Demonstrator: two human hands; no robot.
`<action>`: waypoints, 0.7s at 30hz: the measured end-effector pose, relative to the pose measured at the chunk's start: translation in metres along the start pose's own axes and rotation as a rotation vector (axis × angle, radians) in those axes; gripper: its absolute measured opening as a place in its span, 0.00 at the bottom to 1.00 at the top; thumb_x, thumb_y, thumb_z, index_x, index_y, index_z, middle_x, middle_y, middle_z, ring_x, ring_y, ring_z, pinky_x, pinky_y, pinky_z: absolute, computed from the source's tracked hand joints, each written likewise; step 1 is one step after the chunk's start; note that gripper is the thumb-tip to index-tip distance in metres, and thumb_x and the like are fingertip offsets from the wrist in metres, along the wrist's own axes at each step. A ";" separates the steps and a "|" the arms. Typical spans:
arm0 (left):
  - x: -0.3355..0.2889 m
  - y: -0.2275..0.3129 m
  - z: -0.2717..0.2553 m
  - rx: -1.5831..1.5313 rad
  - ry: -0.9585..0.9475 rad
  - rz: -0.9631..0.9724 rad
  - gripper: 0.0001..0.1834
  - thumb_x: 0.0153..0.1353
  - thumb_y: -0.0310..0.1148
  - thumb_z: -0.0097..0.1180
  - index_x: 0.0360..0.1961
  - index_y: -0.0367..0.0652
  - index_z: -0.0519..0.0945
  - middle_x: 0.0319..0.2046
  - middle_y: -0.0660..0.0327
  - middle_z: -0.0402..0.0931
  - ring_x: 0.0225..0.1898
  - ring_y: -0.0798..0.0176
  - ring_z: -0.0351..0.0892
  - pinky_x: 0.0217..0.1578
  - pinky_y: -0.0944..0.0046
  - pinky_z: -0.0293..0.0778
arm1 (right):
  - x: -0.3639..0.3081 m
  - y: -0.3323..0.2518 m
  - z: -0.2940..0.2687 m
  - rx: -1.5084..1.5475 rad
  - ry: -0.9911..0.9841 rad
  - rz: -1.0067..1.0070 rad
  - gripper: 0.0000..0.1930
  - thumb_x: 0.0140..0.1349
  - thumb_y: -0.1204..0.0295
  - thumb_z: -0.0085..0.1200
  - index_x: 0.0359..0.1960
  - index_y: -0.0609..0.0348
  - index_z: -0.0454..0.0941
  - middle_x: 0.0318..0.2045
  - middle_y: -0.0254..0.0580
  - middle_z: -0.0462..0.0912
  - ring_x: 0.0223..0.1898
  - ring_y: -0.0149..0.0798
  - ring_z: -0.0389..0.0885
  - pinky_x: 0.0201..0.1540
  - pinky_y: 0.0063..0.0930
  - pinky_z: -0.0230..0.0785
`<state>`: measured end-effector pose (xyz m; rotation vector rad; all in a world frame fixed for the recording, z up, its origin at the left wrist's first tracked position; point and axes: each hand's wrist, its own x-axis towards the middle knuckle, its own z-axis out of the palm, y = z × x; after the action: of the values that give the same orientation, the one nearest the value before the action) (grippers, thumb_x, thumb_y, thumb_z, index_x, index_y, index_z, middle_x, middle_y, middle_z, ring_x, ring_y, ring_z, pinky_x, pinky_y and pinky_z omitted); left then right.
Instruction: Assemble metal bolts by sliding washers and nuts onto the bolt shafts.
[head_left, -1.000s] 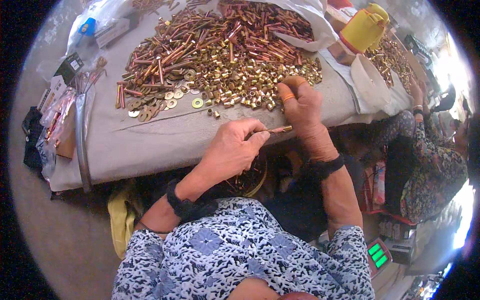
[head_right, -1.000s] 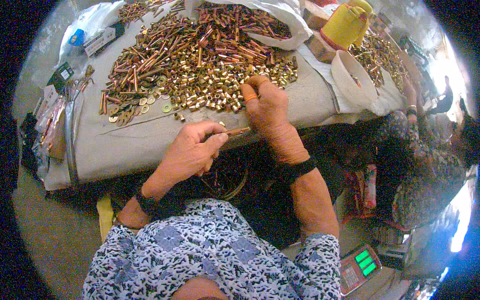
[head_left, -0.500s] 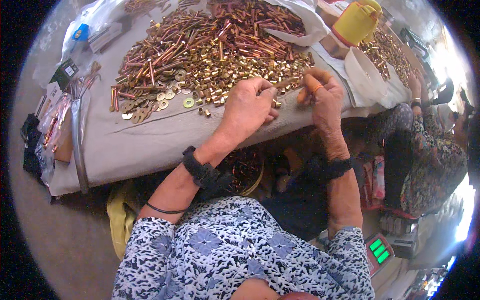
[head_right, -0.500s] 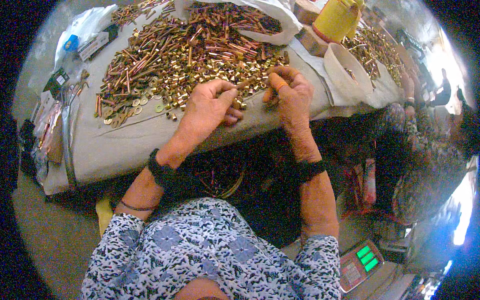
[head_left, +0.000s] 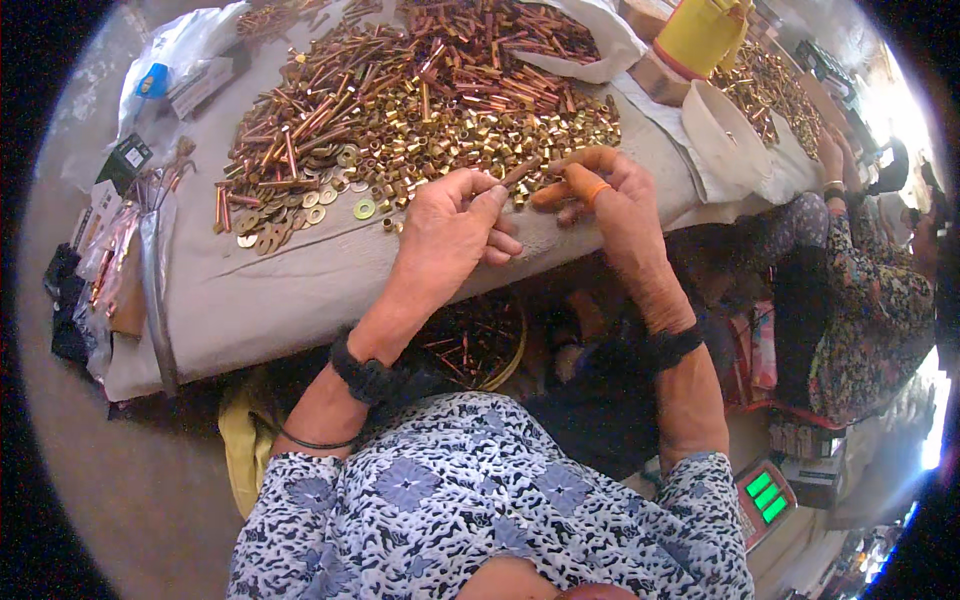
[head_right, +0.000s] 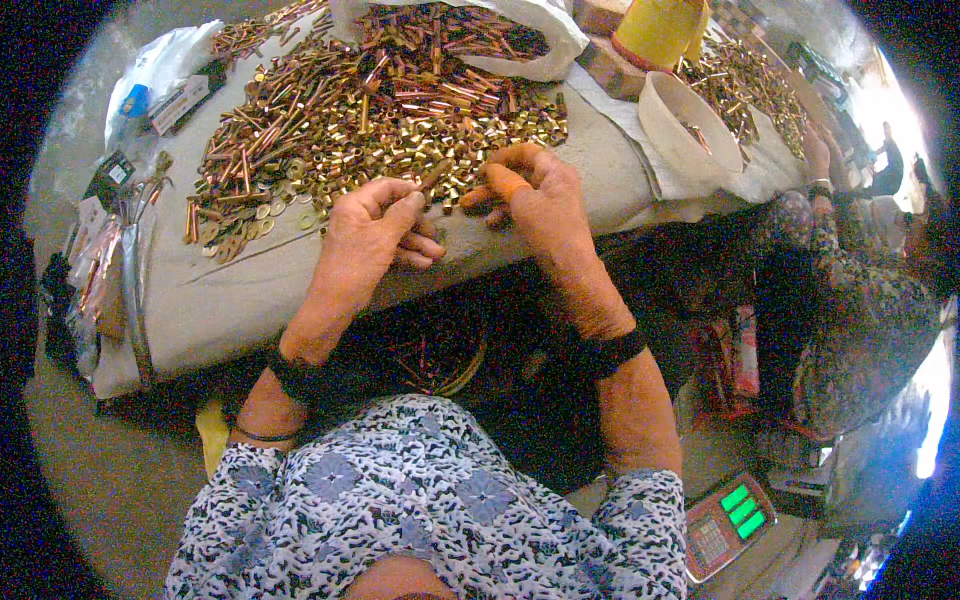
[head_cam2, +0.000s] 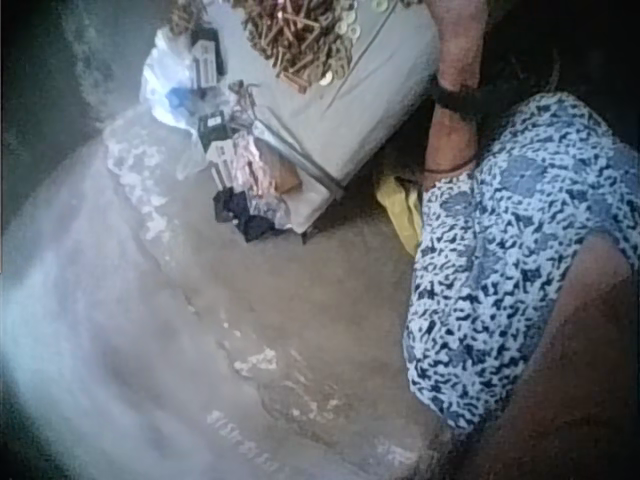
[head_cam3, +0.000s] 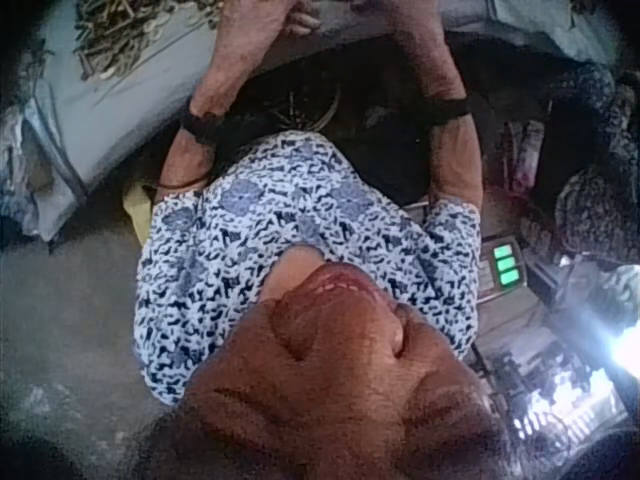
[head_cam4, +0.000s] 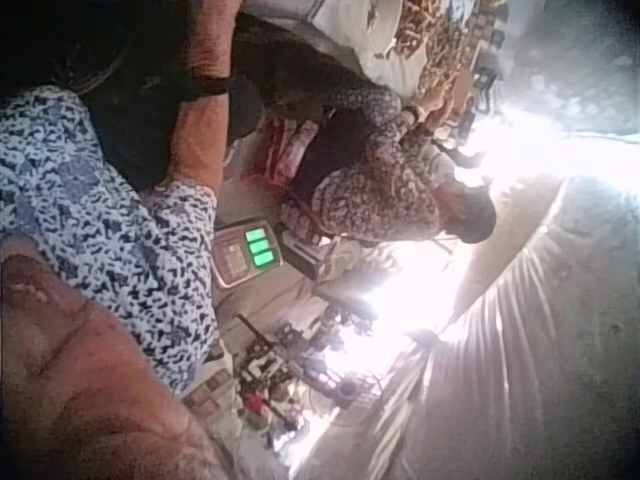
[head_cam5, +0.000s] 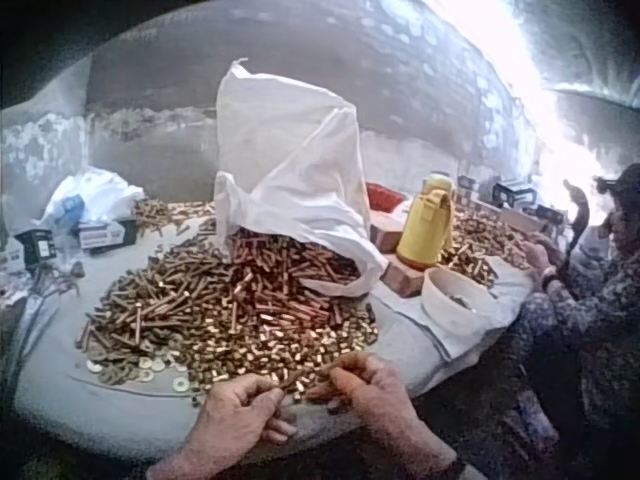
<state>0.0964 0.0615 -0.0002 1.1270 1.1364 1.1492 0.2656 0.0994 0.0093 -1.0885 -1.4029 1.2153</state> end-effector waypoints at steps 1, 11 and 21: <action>0.000 -0.001 0.000 0.002 0.003 0.000 0.10 0.62 0.32 0.46 0.38 0.35 0.72 0.23 0.58 0.75 0.21 0.66 0.78 0.20 0.72 0.76 | 0.002 0.002 -0.002 -0.015 -0.014 0.005 0.09 0.60 0.72 0.46 0.36 0.66 0.71 0.25 0.43 0.80 0.24 0.32 0.80 0.23 0.21 0.70; -0.015 0.009 -0.011 -0.001 -0.011 -0.042 0.12 0.61 0.34 0.48 0.37 0.35 0.73 0.19 0.59 0.73 0.15 0.67 0.75 0.14 0.72 0.71 | -0.002 0.007 -0.014 0.021 -0.024 -0.089 0.08 0.55 0.75 0.52 0.35 0.65 0.73 0.24 0.38 0.77 0.19 0.31 0.77 0.22 0.22 0.68; -0.044 0.006 -0.022 0.177 -0.085 -0.161 0.12 0.61 0.35 0.48 0.34 0.34 0.74 0.16 0.61 0.72 0.12 0.69 0.73 0.10 0.74 0.68 | -0.023 -0.001 0.008 0.042 -0.323 -0.111 0.08 0.54 0.79 0.51 0.37 0.65 0.74 0.26 0.36 0.77 0.27 0.28 0.76 0.30 0.22 0.70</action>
<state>0.0707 0.0197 0.0074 1.1842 1.2571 0.8828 0.2616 0.0758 0.0072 -0.7979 -1.6487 1.3759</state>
